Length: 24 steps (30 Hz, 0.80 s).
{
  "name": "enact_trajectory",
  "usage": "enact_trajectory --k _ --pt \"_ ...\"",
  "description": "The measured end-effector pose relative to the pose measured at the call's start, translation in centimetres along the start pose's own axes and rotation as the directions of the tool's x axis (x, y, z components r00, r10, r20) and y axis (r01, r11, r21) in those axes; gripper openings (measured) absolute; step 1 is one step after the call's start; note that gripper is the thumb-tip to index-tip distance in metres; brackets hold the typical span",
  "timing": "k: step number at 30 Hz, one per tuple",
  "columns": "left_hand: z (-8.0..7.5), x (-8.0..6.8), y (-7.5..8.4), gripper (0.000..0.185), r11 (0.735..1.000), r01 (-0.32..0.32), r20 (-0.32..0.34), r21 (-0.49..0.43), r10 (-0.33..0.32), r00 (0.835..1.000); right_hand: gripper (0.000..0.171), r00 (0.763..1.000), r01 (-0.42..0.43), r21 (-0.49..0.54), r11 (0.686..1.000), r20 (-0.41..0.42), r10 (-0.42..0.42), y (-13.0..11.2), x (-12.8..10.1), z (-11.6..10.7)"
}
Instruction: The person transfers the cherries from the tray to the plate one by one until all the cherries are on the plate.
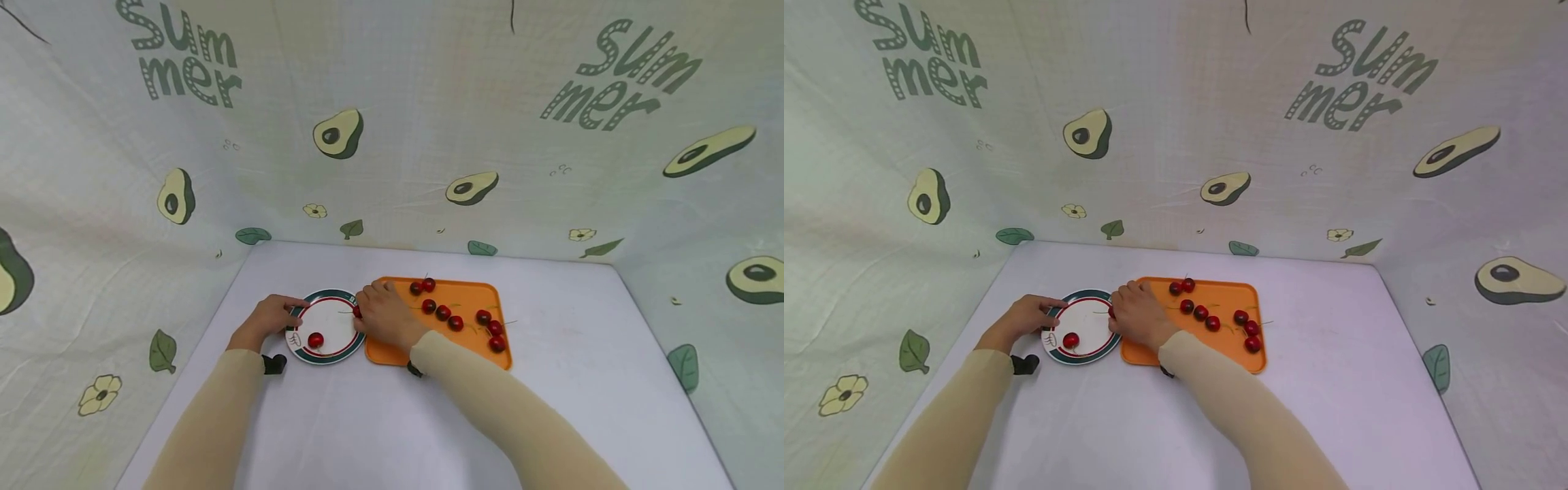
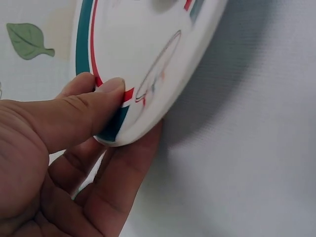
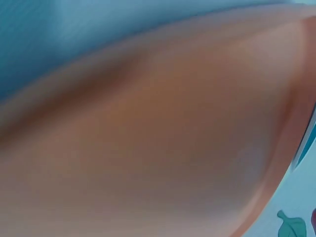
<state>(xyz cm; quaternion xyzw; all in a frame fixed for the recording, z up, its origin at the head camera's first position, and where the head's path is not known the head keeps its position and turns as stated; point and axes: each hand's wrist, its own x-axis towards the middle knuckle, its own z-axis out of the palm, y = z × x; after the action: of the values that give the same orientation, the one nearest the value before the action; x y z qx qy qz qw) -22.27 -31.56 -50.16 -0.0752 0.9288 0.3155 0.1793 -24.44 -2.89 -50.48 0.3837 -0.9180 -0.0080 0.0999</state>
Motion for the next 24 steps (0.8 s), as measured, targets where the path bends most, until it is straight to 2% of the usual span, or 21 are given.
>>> enact_trajectory --k 6,16,24 --pt "-0.4 -0.1 0.4 0.046 1.000 -0.006 0.004 0.023 0.006 1.000 0.034 1.000 0.010 -0.006 1.000 -0.003 -0.010 -0.7 0.3 0.0" --pt "-0.3 0.6 0.3 0.048 1.000 -0.007 0.011 0.028 0.007 1.000 0.034 0.999 -0.005 0.017 1.000 0.036 0.004 -1.5 1.2 0.0" --pt "-0.2 0.6 0.2 0.048 1.000 -0.011 0.015 0.019 0.011 1.000 0.031 1.000 0.007 -0.007 1.000 0.013 -0.007 -2.0 1.6 0.0"
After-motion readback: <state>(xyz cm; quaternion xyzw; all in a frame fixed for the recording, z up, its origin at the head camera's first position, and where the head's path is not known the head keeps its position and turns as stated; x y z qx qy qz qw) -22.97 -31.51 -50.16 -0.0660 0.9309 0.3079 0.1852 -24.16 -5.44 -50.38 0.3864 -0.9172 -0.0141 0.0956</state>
